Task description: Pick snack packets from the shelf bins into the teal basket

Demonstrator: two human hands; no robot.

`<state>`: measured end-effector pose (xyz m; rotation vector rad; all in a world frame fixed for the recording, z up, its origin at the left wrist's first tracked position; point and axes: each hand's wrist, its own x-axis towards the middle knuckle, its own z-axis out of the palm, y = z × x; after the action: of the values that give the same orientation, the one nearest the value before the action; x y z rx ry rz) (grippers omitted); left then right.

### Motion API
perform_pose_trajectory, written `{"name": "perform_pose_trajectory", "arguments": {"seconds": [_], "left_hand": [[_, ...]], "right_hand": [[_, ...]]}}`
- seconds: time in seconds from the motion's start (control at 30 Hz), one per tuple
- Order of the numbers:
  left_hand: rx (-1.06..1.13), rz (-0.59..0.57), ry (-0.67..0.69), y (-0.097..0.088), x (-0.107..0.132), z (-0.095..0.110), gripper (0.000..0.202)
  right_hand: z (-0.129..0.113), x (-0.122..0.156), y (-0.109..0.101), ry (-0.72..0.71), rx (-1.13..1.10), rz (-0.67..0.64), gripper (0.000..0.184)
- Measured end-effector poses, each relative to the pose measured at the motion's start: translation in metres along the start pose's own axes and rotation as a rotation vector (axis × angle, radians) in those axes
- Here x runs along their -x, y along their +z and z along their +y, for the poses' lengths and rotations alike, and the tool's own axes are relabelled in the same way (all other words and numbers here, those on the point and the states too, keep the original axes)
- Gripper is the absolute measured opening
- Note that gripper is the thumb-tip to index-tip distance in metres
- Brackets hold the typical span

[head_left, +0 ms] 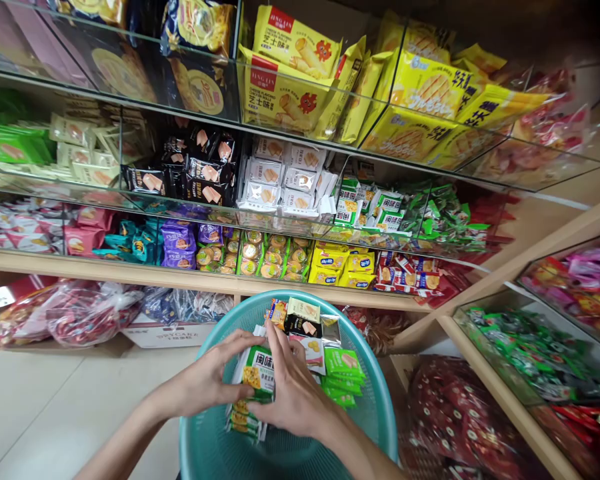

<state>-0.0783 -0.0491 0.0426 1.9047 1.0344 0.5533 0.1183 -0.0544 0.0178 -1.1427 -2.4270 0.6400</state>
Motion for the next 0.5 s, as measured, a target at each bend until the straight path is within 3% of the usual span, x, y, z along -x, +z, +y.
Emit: {"name": "perform_pose_trajectory", "arguments": {"seconds": [0.37,0.5], "left_hand": [[0.258,0.086,-0.019,0.006,0.004,-0.010,0.069],[0.413,0.131,-0.086,0.009,0.004,-0.014,0.070]], "right_hand": [[0.004,0.003,0.007,0.001,0.012,0.018,0.111],[0.005,0.004,0.009,0.031,-0.008,0.033,0.113]]}}
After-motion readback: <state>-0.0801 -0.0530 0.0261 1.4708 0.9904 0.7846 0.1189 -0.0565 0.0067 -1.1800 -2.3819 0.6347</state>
